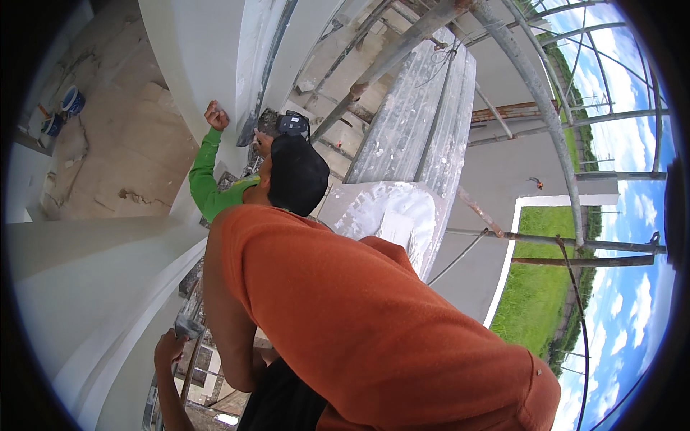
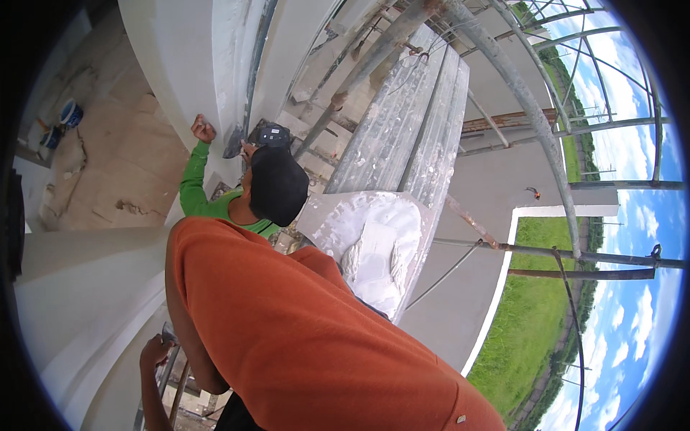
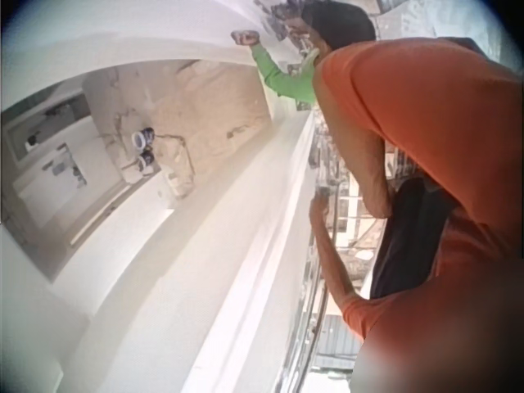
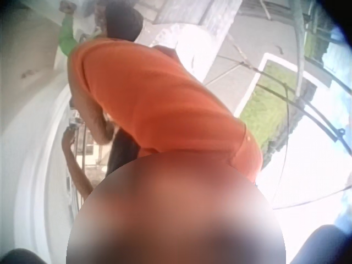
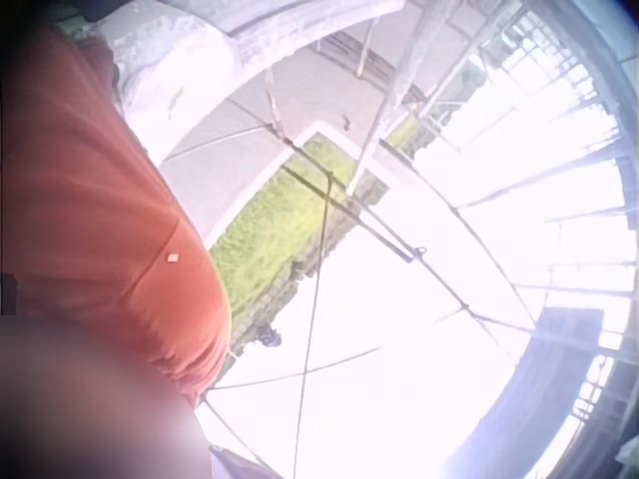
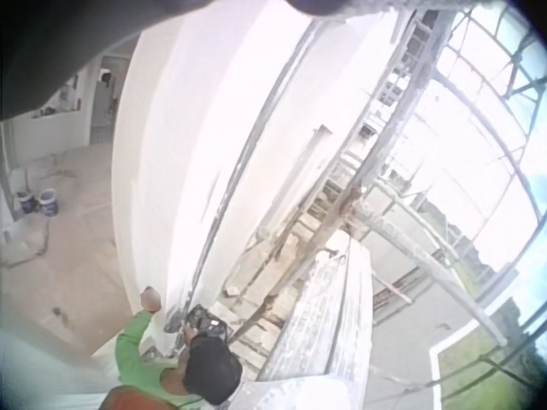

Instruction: The person applies plaster to a white wall using a trowel while standing on scaffolding. They repeatedly scoop material and smooth it onto the wall surface. Another worker is visible nearby performing similar tasks.

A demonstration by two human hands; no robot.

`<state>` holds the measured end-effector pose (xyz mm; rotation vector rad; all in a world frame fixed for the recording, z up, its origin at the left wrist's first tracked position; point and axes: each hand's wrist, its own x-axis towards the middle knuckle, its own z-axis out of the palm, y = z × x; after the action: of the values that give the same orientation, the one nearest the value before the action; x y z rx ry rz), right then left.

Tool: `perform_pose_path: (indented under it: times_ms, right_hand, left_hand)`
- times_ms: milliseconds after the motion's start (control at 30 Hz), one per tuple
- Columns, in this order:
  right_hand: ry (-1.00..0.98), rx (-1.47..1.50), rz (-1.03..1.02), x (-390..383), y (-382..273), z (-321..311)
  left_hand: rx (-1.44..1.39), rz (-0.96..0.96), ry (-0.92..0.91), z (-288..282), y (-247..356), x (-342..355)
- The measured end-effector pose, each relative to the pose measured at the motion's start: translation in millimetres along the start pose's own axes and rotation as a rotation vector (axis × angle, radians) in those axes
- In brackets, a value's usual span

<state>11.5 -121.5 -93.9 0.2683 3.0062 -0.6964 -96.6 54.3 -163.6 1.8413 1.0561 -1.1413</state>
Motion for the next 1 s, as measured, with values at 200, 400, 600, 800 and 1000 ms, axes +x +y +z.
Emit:
perform_pose_path:
  times_ms: [200,400,600,800,1000]
  right_hand:
    - [0.058,-0.022,-0.014,2.7,-2.8,8.7]
    - [0.102,-0.028,-0.045,6.2,-8.0,9.2]
    - [0.103,-0.096,-0.162,5.7,-1.5,2.0]
    - [0.027,-0.141,-0.344,-5.0,-6.5,-1.6]
    - [-0.021,-0.128,-0.36,-10.8,-5.2,14.3]
  left_hand:
    - [0.043,-0.033,0.021,-0.8,3.9,-8.1]
    - [0.019,-0.026,-0.004,10.0,-18.2,10.4]
    - [0.072,-0.003,0.023,4.5,-24.7,15.8]
    - [0.188,-0.048,0.051,-4.1,-29.4,11.2]
    - [0.134,-0.13,0.023,-18.1,2.5,-2.2]
